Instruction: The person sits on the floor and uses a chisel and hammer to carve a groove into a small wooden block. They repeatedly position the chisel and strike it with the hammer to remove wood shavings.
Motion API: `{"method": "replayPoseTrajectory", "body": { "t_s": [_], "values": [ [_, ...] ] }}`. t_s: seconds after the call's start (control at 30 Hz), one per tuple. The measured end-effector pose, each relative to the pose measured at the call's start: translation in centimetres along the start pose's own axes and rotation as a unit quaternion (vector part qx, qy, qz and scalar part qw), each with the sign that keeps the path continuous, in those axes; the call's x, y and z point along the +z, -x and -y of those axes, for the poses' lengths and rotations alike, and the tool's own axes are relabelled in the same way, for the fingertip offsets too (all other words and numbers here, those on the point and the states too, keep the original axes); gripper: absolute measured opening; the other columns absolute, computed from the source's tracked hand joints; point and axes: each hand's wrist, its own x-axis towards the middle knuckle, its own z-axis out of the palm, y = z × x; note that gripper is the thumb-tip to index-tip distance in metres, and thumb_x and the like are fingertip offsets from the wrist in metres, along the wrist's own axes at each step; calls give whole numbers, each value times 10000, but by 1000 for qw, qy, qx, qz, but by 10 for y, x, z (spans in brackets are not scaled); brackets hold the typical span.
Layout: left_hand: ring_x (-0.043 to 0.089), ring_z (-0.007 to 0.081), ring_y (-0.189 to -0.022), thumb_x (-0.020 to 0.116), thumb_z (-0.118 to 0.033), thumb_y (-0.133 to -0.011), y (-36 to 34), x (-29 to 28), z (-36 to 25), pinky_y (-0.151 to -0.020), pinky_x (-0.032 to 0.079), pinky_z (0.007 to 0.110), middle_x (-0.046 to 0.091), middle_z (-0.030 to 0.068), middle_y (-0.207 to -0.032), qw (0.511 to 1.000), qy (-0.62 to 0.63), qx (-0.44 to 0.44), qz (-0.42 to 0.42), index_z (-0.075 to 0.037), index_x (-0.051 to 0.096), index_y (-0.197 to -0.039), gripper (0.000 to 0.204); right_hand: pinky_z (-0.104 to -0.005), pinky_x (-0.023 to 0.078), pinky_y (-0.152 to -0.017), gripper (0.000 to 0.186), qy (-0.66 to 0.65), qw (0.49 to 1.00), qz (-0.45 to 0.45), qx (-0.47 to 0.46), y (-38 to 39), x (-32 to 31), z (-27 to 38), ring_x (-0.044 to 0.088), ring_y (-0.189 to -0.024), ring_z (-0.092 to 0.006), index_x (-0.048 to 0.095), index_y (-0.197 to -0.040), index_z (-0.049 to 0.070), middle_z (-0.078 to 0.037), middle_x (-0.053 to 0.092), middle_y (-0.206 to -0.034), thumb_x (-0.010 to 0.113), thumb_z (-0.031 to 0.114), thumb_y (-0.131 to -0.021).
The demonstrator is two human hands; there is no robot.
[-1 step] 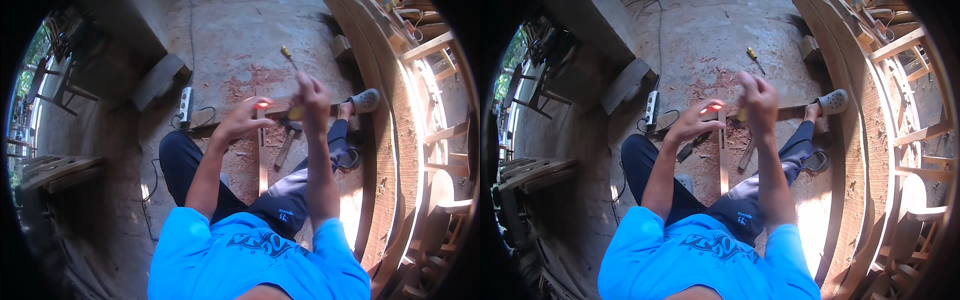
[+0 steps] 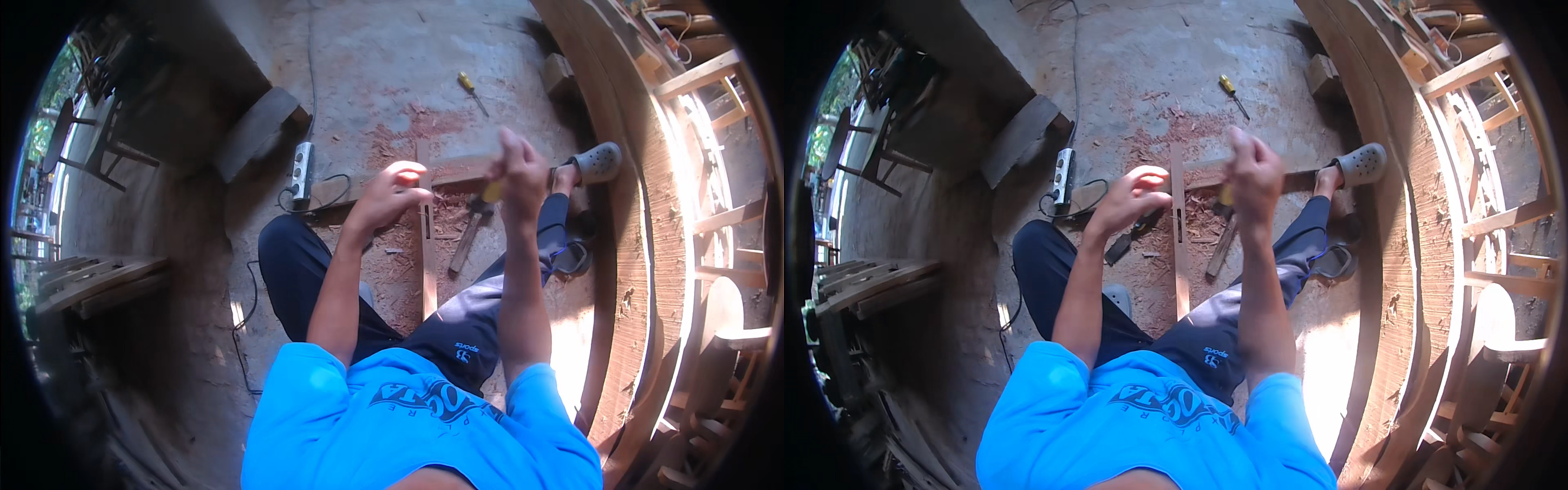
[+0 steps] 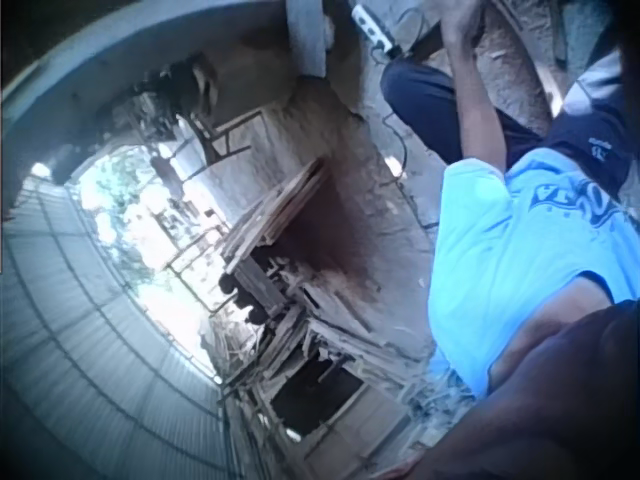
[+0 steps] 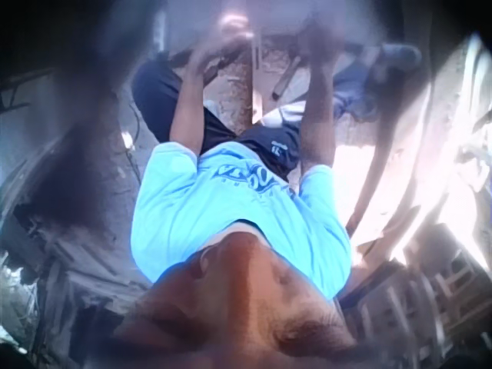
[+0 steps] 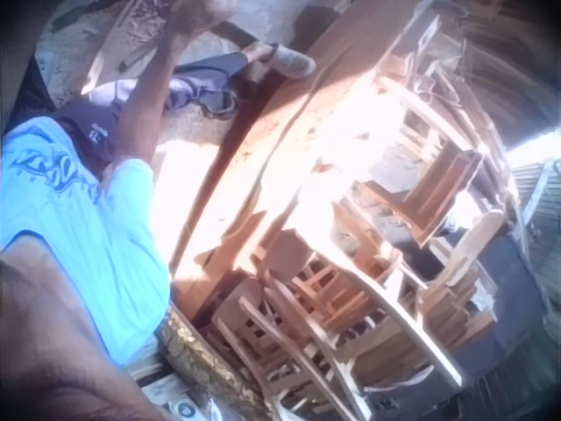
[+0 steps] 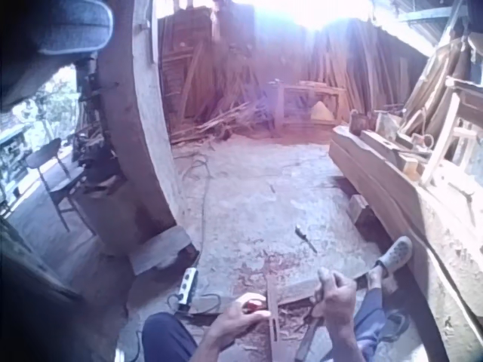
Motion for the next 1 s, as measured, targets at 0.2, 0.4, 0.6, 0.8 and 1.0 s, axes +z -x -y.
{"method": "replayPoseTrajectory", "body": {
  "t_s": [0.2,0.4,0.6,0.8,1.0],
  "values": [
    [705,309,-920,796,-298,-828,7,15,184,-839,546,402,730,189,-1015,927,-158,-256,-223,18,698,-1105,431,-284,424,-441,387,30,988,-110,106,-23,-113,-175,508,-461,-111,522,-746,74,16,440,-551,543,290,-1066],
    [581,411,-1191,765,-218,-812,-3,34,217,-978,495,516,628,189,-1215,859,-378,-326,-111,-135,662,-1227,436,-576,504,-815,496,452,856,-114,223,-25,-169,-345,670,-891,-500,694,-935,-72,-323,675,-874,432,341,-1022],
    [588,384,-1116,832,-273,-781,1,45,228,-927,496,501,620,161,-1143,857,-431,-244,-141,-115,597,-1216,519,-581,497,-851,388,569,779,-121,233,-14,-170,-357,662,-981,-504,649,-1026,-22,-278,705,-1031,515,342,-1014],
    [618,385,-1027,795,-260,-825,-8,46,241,-861,515,504,637,169,-1069,848,-470,-207,-131,-69,560,-1222,500,-576,524,-850,443,616,751,30,237,1,-113,-319,692,-968,-468,585,-1033,18,-261,717,-1022,690,434,-926],
    [641,303,-669,670,-136,-894,-32,17,160,-605,517,402,618,138,-759,923,-230,-74,-299,-50,515,-1144,307,-454,549,-572,370,416,848,-36,326,15,-112,-334,696,-645,-338,575,-901,-36,-204,690,-770,715,305,-876]
  ]
}}
